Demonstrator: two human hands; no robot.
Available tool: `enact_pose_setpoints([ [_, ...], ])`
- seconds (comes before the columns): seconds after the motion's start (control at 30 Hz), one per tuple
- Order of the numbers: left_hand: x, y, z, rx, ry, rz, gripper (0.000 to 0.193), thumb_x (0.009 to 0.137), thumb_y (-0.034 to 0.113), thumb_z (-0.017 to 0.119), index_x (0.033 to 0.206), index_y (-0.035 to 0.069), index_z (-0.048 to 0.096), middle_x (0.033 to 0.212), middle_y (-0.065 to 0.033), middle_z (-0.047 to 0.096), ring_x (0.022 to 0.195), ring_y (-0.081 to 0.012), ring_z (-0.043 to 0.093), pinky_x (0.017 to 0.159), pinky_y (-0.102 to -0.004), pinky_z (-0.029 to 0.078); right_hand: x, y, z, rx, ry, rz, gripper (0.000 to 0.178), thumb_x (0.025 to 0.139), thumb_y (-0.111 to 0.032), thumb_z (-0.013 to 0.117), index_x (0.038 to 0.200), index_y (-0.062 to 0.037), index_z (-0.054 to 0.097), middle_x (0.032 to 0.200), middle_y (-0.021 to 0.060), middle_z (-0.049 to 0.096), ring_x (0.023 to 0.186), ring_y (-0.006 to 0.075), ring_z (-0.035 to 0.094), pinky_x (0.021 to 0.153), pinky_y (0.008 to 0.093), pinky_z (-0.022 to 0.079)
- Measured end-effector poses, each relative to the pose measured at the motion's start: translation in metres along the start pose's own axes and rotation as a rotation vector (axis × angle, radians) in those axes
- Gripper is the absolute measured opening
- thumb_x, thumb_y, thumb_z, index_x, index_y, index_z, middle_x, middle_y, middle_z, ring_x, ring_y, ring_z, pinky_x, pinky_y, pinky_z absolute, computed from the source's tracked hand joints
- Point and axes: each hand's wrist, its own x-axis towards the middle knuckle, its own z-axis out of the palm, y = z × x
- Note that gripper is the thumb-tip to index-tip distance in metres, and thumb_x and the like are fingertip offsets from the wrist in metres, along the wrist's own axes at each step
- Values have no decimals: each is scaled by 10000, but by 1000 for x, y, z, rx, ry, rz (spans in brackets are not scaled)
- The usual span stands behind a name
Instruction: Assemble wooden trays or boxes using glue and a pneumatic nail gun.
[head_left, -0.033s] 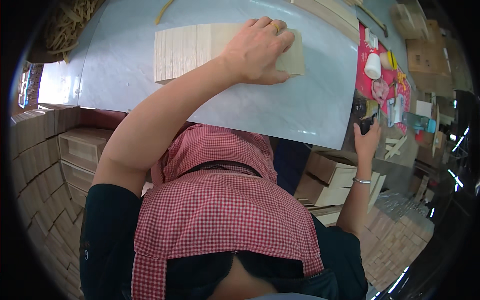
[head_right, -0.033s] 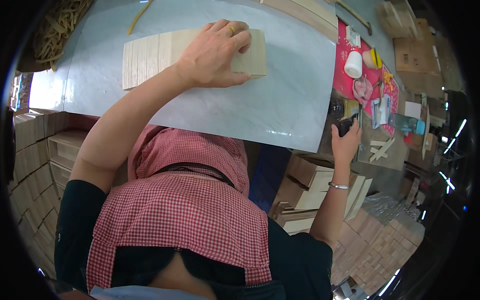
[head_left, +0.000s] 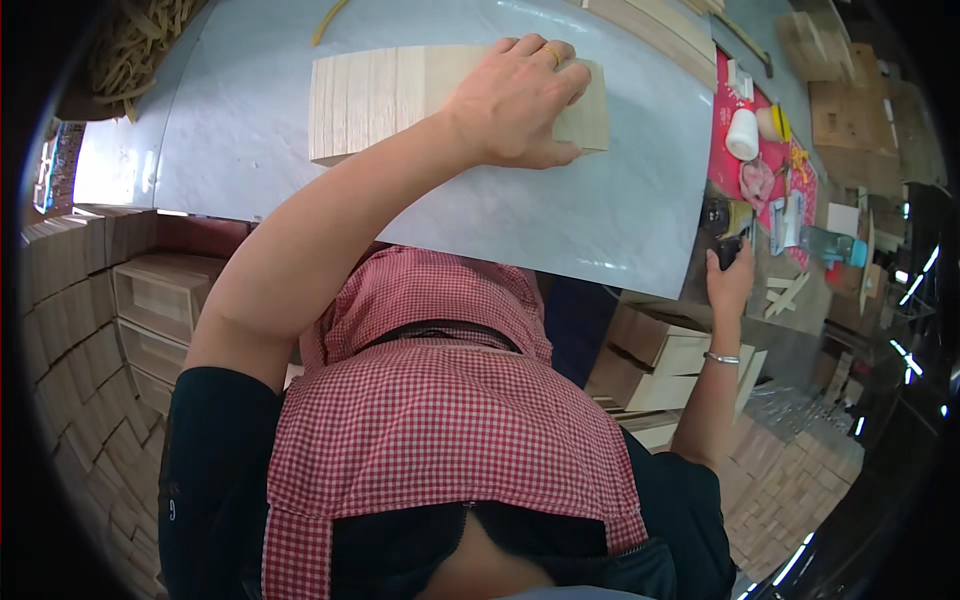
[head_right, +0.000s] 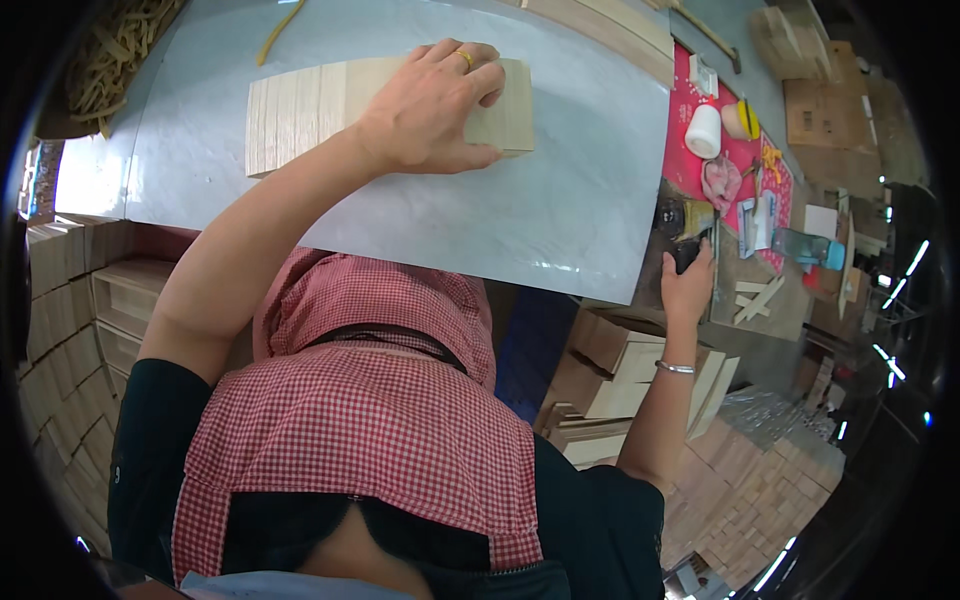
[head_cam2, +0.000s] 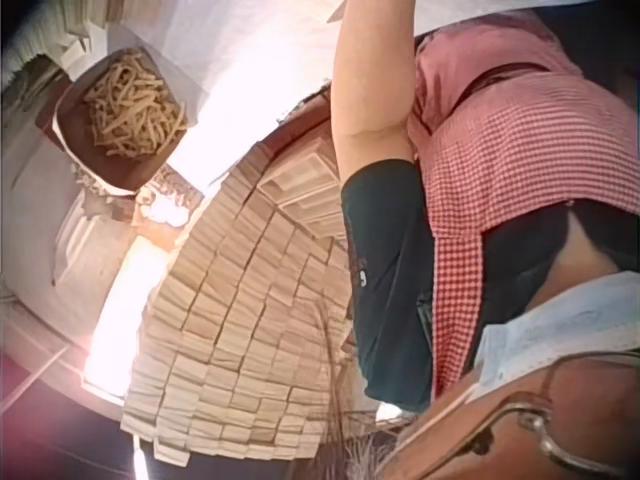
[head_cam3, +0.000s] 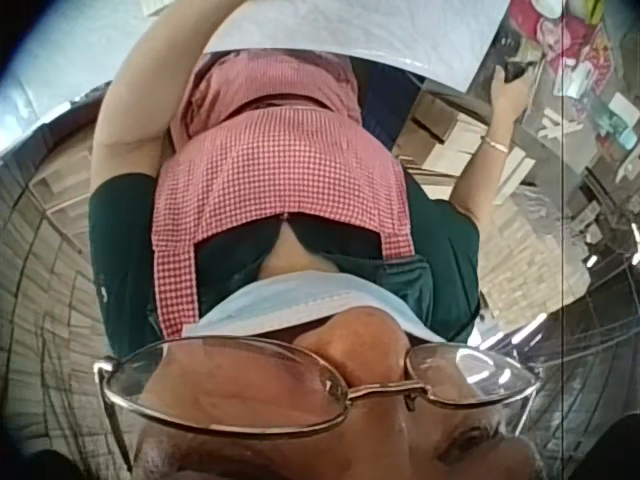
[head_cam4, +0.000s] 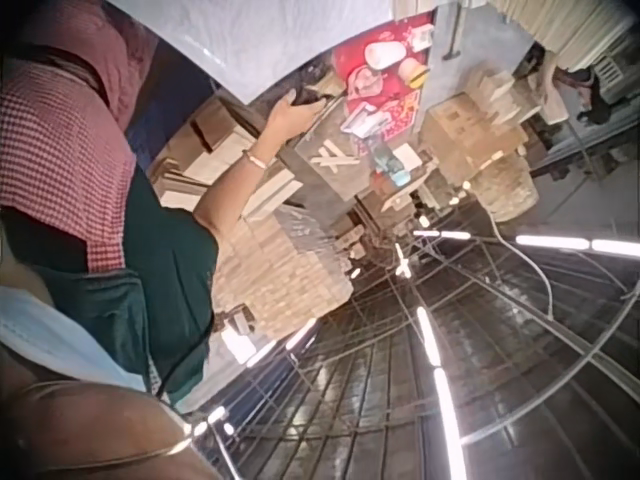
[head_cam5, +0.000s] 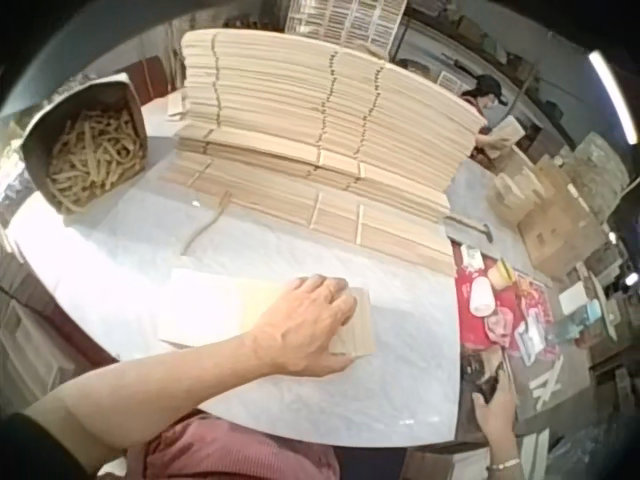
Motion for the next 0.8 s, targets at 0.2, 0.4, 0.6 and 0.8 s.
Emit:
enact_pose_setpoints([
  [0.2,-2,-2,6,-39,45,-21,428,721,390,779,946,110,548,1177,-102,587,1059,-289,554,980,-410,429,43,-17,-42,-52,-322,213,464,858,-281,737,1181,34,629,964,211,680,830,362,651,769,434,533],
  [0.4,-4,-2,1,-1,-56,-58,540,721,446,750,1124,102,645,1103,-115,613,1034,-287,561,970,-405,422,56,-116,-139,166,-465,277,354,843,-203,761,1072,47,660,830,125,705,635,239,623,608,339,522],
  [0.6,-4,0,1,19,-47,-54,541,722,455,751,1125,107,656,1104,-111,617,1040,-278,561,972,-400,416,29,-209,-164,596,-396,-151,290,858,-183,773,1006,29,642,696,49,635,491,126,517,459,254,435],
  [0.8,-5,-1,2,26,-49,-68,537,725,456,751,1127,112,663,1112,-107,621,1041,-275,562,972,-397,413,34,-227,-172,629,-528,-40,270,862,-166,777,1020,17,656,631,21,606,430,96,464,407,244,390],
])
